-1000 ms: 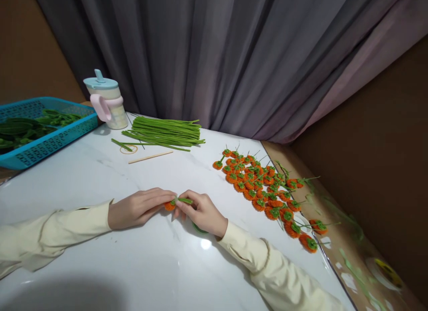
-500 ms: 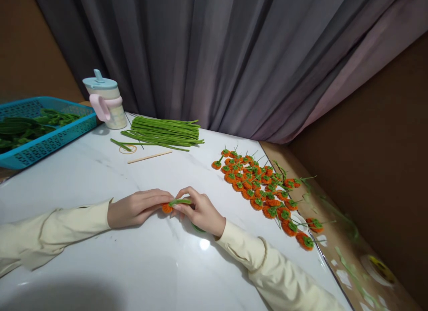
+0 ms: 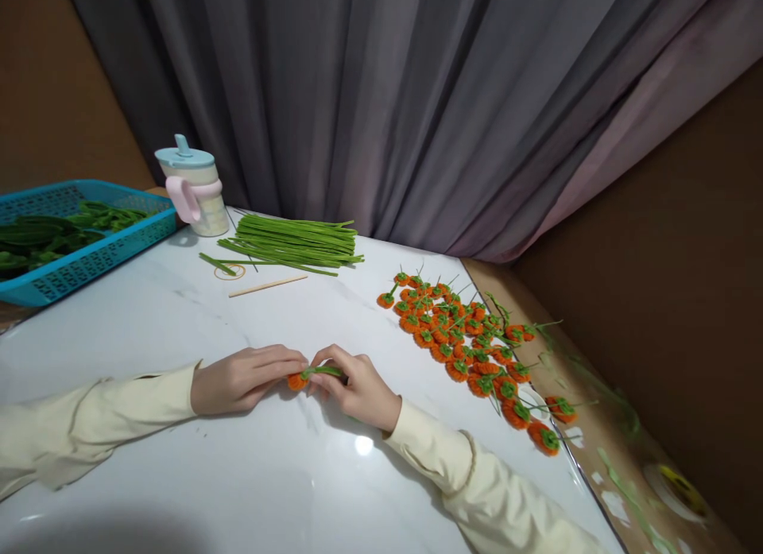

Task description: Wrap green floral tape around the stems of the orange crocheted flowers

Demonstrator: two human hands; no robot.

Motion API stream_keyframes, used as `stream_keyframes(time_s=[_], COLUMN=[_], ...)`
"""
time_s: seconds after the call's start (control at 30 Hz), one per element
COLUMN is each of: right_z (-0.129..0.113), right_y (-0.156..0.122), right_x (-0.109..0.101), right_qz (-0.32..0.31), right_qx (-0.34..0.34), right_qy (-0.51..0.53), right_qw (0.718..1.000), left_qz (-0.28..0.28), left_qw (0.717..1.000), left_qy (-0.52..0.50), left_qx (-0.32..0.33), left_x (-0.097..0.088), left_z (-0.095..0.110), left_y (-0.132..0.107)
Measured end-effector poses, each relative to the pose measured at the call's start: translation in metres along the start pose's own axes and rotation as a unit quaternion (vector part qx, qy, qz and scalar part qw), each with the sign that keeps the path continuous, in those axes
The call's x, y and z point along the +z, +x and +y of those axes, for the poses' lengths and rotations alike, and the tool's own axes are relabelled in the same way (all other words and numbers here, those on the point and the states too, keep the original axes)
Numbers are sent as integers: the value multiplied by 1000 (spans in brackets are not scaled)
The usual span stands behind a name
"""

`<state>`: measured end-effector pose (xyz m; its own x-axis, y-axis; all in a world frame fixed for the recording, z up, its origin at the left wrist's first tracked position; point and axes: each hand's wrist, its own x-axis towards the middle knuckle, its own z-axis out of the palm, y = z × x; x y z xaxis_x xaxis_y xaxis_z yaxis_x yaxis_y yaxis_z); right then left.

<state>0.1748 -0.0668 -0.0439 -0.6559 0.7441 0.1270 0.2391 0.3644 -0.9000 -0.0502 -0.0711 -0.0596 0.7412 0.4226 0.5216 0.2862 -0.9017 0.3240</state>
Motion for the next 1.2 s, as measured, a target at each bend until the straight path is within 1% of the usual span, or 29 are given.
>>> stream_keyframes(time_s=[0.1,0.17,0.27,0.4,0.57,0.63,0.73,0.87,1.0,1.2], right_z=[1,1,3,6,4,4,4,3,2,1], right_y=[0,0,1,1,3,4,5,5,5,6], right_x=[1,1,1,0,-2,-3,-4,-6,-8,-9], right_qz=[-2,-3,-7,-11,-48,-63,-78,-92,-101,-98], right_qx=[2,5,14,28,49,58,74,88,102,120], right_qy=[15,35,75,143,148,158,202,245,254,253], right_qw=[1000,999,997,989,987,984,974,961,956,955], left_qz=[-7,-7,-3,-23,-37,-31,-18,-8,-17,-22], left_qw=[999,999,1000,994,990,989,987,989,992,999], left_qy=[31,29,-20,-100,-128,-141,-149,-144,-123,-23], left_qx=[9,11,-3,-25,-39,-44,-50,-37,-12,43], left_x=[0,-1,-4,-7,-5,-3,-1,-2,-3,-3], left_z=[0,2,4,6,6,7,8,9,8,7], left_y=[0,1,7,13,12,11,10,9,9,9])
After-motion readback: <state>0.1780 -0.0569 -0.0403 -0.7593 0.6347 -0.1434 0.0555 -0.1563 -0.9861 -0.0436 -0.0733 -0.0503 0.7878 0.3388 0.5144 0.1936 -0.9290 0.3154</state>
